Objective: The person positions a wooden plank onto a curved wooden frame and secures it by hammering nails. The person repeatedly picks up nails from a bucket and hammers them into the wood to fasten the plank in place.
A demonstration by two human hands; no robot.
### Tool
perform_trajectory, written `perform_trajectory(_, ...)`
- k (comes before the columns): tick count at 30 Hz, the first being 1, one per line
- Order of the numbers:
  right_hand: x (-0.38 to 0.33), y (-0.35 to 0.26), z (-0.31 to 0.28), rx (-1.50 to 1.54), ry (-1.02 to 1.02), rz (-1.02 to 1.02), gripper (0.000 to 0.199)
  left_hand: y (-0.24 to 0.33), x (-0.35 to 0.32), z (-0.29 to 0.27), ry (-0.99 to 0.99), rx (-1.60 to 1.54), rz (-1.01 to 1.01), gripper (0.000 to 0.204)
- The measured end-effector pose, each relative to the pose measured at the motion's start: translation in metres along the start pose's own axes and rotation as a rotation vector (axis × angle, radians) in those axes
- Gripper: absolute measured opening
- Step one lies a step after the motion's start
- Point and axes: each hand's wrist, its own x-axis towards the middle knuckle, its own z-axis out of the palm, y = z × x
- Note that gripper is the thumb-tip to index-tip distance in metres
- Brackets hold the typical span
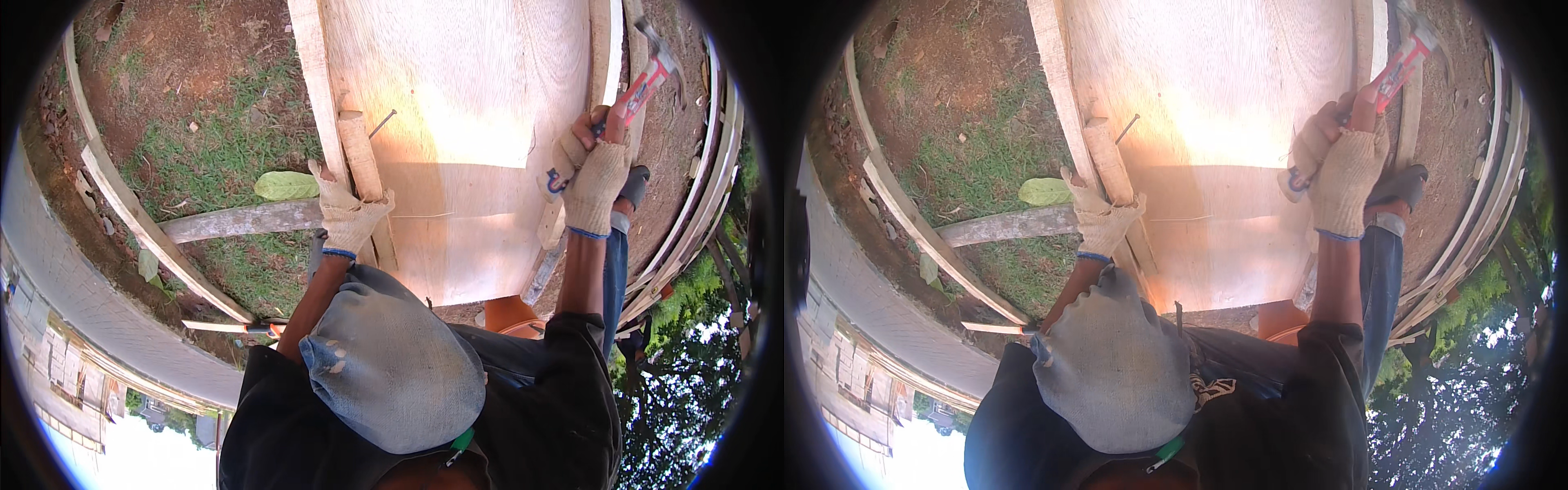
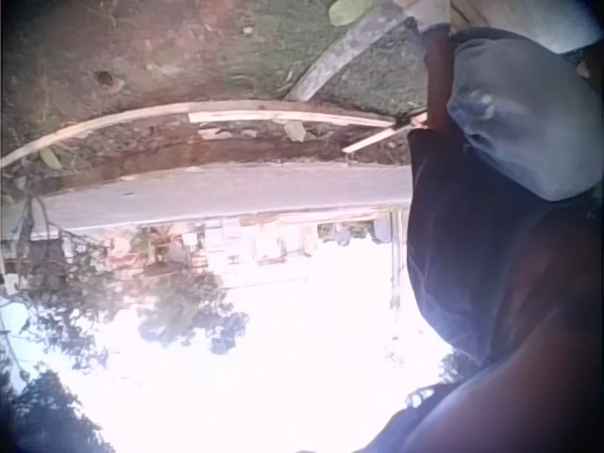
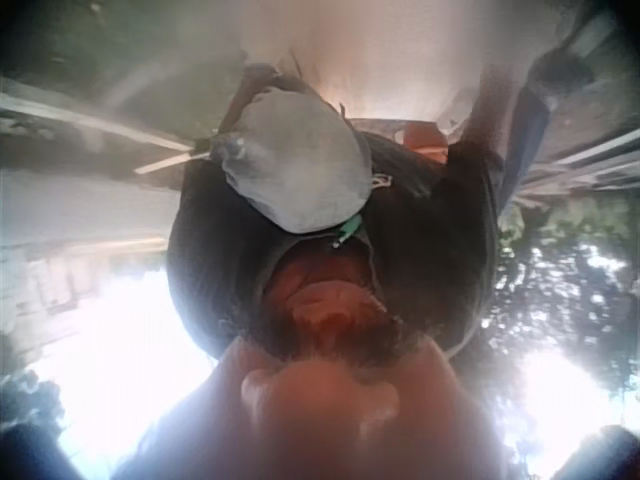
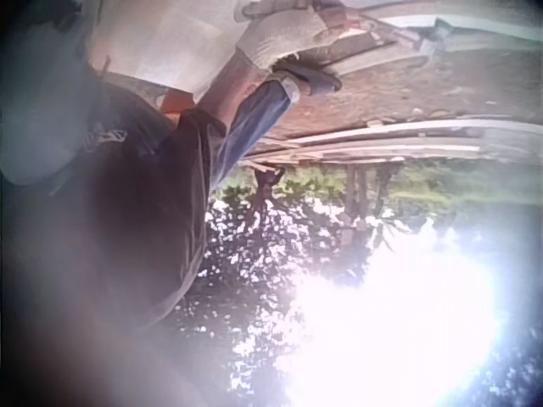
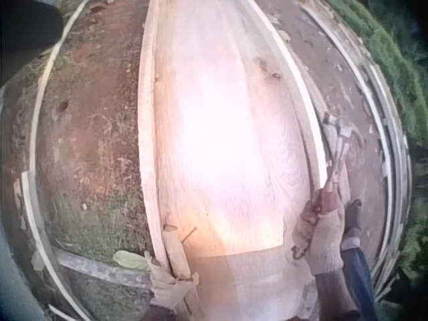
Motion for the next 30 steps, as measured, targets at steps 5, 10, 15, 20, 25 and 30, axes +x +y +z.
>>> perform_trajectory(5, -0.029, 0.05, 0.027, -0.718, -0.068, 0.552, 0.043, -0.012, 0.001, 0.004, -0.031, -0.034, -0.038, 0.154)
perform_trajectory(10, -0.014, 0.01, 0.018, -0.075, 0.154, -0.095, 0.043, -0.014, -0.001, 0.005, -0.043, -0.039, -0.046, 0.152)
perform_trajectory(15, -0.045, 0.07, 0.023, -0.744, -0.088, 0.561, 0.038, -0.009, 0.007, 0.006, -0.012, 0.021, -0.035, 0.15)
perform_trajectory(20, -0.047, 0.066, -0.001, -0.474, 0.187, 0.286, 0.046, -0.008, 0.001, -0.002, -0.021, -0.002, 0.025, 0.148)
perform_trajectory(25, -0.103, 0.126, -0.019, 0.297, 0.142, 0.268, 0.046, -0.005, 0.0, 0.003, 0.024, 0.122, 0.067, 0.148)
perform_trajectory(30, -0.198, 0.171, -0.011, 1.329, 0.21, 0.565, 0.037, -0.02, 0.0, 0.01, 0.102, 0.205, 0.112, 0.153)
